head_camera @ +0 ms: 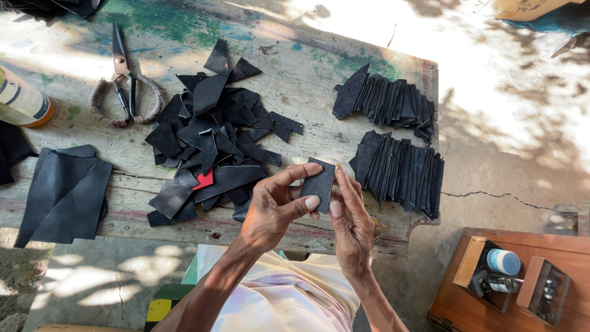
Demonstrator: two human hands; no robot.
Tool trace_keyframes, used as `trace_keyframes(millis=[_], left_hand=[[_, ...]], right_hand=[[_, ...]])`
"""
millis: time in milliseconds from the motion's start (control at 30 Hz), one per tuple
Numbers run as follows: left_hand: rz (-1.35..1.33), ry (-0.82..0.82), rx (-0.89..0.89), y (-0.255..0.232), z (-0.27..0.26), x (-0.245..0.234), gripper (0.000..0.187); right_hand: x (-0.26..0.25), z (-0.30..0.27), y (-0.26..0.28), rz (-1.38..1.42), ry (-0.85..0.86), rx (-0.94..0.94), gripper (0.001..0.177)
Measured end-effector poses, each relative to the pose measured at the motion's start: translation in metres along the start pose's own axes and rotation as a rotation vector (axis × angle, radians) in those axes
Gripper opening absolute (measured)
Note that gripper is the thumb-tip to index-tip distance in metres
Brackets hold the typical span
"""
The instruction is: The person applies a liquid from a small jar to the ends of leather strips using an applicator and stacks the pieces on a wooden table.
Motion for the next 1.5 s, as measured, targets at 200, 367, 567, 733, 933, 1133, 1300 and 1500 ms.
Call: trace_keyframes(millis=[200, 367, 567, 733, 933, 1133, 1300, 1500], left_hand=[[-0.022, -0.055, 0.019, -0.004, 0.003, -0.009, 0.055], [-0.03, -0.092, 0.011, -0.005, 0.004, -0.017, 0.06], [-0.013, -0.12, 0.027, -0.009, 0.005, -0.016, 0.06], [0.198, -0.24, 0.179, -0.029, 0.005, -0.028, 0.057], [0.427, -0.324, 0.099, -0.026, 0.004, -0.048, 0.039], [0.314, -0.269, 0.114, -0.027, 0.005, -0.049, 0.05], [0.319, -0.263, 0.108, -0.035, 0.005, -0.041, 0.068], [0.177, -0.269, 0.076, -0.033, 0.008, -0.041, 0.071]], right_hand=[[0.007, -0.004, 0.025, -0.267, 0.011, -0.163, 0.039], [0.01, -0.01, 0.047, -0.561, -0.011, -0.333, 0.032], [0.007, -0.015, 0.043, -0.698, -0.011, -0.412, 0.033], [-0.013, 0.006, 0.037, -0.754, -0.067, -0.502, 0.035], [-0.011, 0.038, 0.014, -1.042, 0.244, -0.309, 0.041], [0.001, 0.05, 0.015, -1.009, 0.333, -0.303, 0.041], [0.001, 0.055, 0.004, -0.977, 0.336, -0.292, 0.037], [-0.019, 0.053, 0.001, -0.746, 0.175, -0.281, 0.031]])
Point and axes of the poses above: each hand's wrist, its own z-axis towards the middle knuckle, its own x-axis out of the palm, y = z × x, the point moved 9 cm from there along z, towards the middle knuckle, and after that the axes turned 1 degree about -x, right-handed, at the moved point
